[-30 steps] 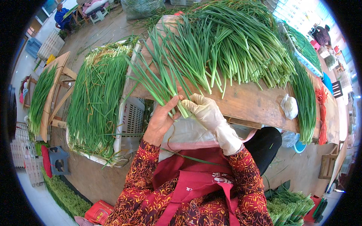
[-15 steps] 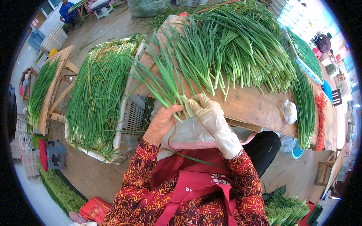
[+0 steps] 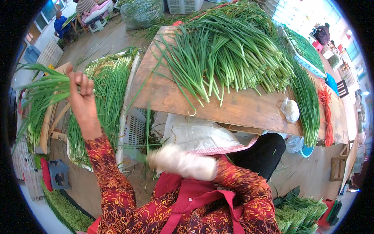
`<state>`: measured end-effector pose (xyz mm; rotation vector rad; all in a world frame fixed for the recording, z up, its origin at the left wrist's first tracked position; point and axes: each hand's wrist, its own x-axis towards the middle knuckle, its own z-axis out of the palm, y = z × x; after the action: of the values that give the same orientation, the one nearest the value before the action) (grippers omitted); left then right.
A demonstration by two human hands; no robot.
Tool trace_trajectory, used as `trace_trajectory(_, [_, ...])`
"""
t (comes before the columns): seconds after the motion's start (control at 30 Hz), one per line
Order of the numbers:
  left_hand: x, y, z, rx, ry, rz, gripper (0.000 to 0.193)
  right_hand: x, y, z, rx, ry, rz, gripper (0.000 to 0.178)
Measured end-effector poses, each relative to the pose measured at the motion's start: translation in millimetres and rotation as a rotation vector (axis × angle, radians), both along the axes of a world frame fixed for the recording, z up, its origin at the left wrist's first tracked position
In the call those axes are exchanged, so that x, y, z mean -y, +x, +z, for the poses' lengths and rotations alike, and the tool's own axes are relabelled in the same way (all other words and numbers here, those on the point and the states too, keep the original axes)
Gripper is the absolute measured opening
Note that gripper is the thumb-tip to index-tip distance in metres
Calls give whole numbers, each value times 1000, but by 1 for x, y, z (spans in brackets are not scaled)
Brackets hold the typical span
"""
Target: The person sorts chives by stripping damaged leaves from individual stalks by hand and arranging them into bunches on a wooden table.
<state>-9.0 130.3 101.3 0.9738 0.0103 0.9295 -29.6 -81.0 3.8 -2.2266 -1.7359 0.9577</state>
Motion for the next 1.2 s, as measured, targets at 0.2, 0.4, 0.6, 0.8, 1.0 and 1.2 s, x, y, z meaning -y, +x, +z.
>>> trace_trajectory(0.2, [43,25,-43,-173,-397,-577,31,30,46,13,-64,752,-224,30])
trace_trajectory(0.4, [132,20,-119,-440,-648,-783,18,64,98,20,520,138,-773,24])
trace_trajectory(0.6, [120,21,-102,-343,-424,-587,19,69,104,20,430,253,-901,20])
trace_trajectory(0.8, [107,22,-74,-275,-354,-561,21,67,100,-2,581,266,-774,18])
trace_trajectory(1.0, [121,31,-81,-273,-367,-638,24,53,42,30,-94,-142,-91,31])
trace_trajectory(1.2, [133,27,-114,-405,-442,-635,23,69,113,36,666,304,-804,30])
